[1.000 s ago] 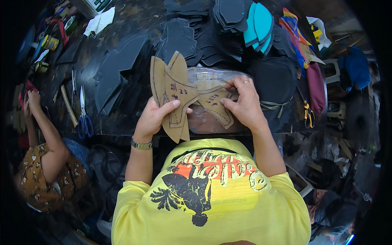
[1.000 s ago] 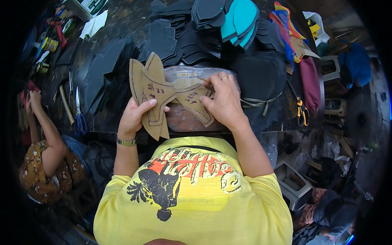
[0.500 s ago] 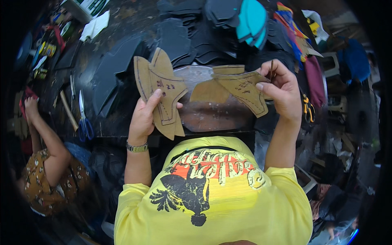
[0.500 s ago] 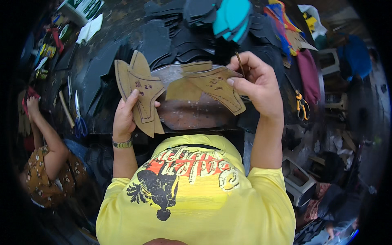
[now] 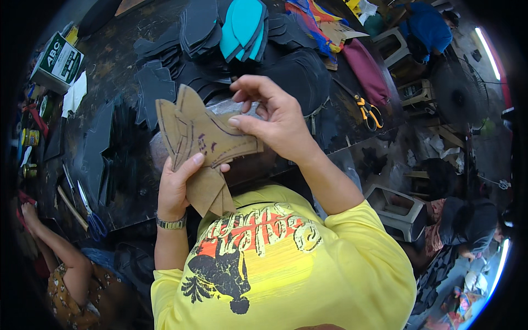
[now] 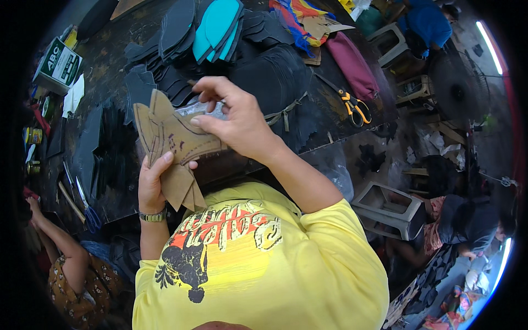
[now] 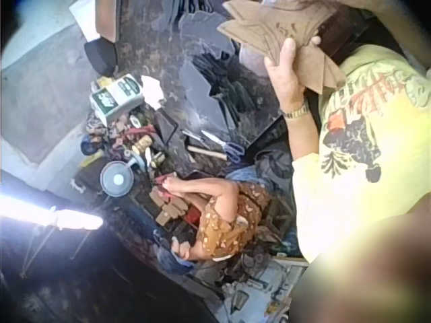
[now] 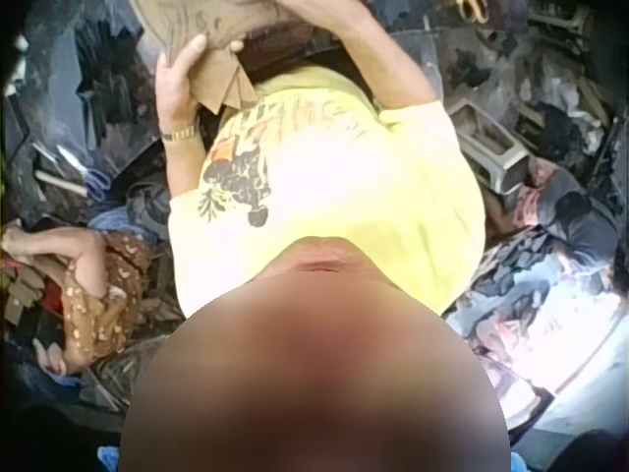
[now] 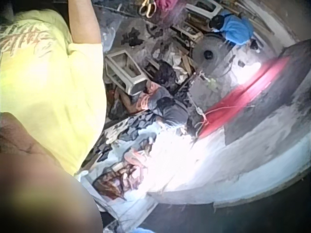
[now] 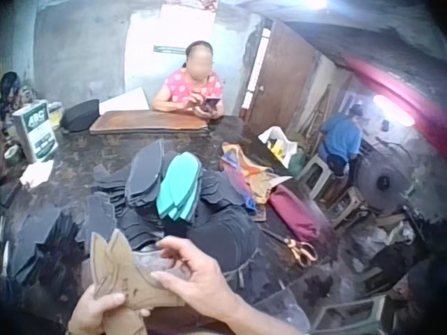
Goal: The person removes black rubber pieces from a plastic bag and places them on a workbench. They then pick up and inspect several cardboard templates, comparing them to the rubber pieces and stacking them on the table.
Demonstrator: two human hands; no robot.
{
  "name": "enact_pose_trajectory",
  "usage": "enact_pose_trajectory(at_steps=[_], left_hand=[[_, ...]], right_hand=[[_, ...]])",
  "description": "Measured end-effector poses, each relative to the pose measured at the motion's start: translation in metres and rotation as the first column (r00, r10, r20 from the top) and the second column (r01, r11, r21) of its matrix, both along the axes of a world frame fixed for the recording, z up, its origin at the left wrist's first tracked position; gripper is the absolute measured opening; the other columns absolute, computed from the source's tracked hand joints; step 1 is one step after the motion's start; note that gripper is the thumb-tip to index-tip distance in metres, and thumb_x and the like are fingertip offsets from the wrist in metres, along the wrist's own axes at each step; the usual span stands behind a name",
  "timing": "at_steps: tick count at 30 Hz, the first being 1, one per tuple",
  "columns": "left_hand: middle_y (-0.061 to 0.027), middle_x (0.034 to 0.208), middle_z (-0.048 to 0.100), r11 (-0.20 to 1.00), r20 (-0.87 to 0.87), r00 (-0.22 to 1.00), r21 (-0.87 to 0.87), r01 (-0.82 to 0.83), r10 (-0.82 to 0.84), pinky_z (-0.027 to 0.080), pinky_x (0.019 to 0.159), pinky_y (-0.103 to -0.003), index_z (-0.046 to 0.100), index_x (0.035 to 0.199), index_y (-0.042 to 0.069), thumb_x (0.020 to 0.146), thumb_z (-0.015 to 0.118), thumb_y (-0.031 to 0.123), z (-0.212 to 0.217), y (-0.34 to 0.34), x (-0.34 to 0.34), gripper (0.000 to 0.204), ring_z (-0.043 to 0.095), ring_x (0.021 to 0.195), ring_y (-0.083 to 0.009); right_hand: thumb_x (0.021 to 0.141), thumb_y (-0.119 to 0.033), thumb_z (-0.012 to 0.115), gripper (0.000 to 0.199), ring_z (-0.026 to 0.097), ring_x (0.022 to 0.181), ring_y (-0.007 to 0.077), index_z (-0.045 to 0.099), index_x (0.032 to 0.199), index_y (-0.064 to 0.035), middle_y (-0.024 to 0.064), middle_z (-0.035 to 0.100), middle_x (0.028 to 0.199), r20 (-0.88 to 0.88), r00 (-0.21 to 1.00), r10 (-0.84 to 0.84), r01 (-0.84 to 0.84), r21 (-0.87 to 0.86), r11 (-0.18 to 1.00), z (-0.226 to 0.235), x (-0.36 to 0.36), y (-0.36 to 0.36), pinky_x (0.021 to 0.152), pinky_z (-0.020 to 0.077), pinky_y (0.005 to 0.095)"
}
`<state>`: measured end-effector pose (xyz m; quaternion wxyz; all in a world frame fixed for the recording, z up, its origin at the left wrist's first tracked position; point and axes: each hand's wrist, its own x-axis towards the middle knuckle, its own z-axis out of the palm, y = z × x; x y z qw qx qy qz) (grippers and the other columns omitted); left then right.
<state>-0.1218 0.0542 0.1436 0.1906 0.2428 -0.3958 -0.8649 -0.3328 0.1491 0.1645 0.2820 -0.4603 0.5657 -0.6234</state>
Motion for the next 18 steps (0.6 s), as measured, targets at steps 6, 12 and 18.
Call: enact_pose_trajectory(at_steps=[6,12,18], left_hand=[[-0.0147,0.126,0.064,0.976,-0.114,0.97,0.05,-0.211,0.215,0.052,0.098,-0.037,0.05,0.135,-0.002,0.102,0.053,0.015,-0.012,0.019,-0.031,0.038,0.064,0.112,-0.0233],[-0.0087,0.128,0.062,0.969,-0.164,0.967,0.187,-0.162,0.194,0.048,0.1,-0.032,0.054,0.133,0.0,0.102,0.056,0.019,-0.02,0.04,-0.053,0.036,0.06,0.116,-0.0168],[-0.0107,0.135,0.057,0.989,-0.159,0.977,-0.016,-0.149,0.145,0.043,0.104,-0.035,0.047,0.143,0.002,0.101,0.055,0.021,-0.018,0.046,-0.054,0.046,0.055,0.123,-0.0192]], right_hand=[[0.086,-0.004,0.077,0.047,0.063,0.106,0.013,0.056,0.128,0.0033,0.008,0.067,0.117,0.606,0.784,0.133,-0.193,0.034,0.981,-0.019,0.017,0.022,0.092,0.0519,0.0284],[0.088,-0.002,0.071,0.034,0.065,0.104,0.0142,0.063,0.12,0.0008,0.0071,0.068,0.117,0.721,0.693,0.012,-0.014,-0.003,1.0,-0.031,0.041,0.023,0.094,0.051,0.0297],[0.087,-0.004,0.072,0.031,0.066,0.101,0.0144,0.065,0.117,0.0005,0.0065,0.07,0.113,0.64,0.768,0.032,-0.072,0.035,0.997,-0.013,0.003,0.044,0.091,0.0525,0.0309]])
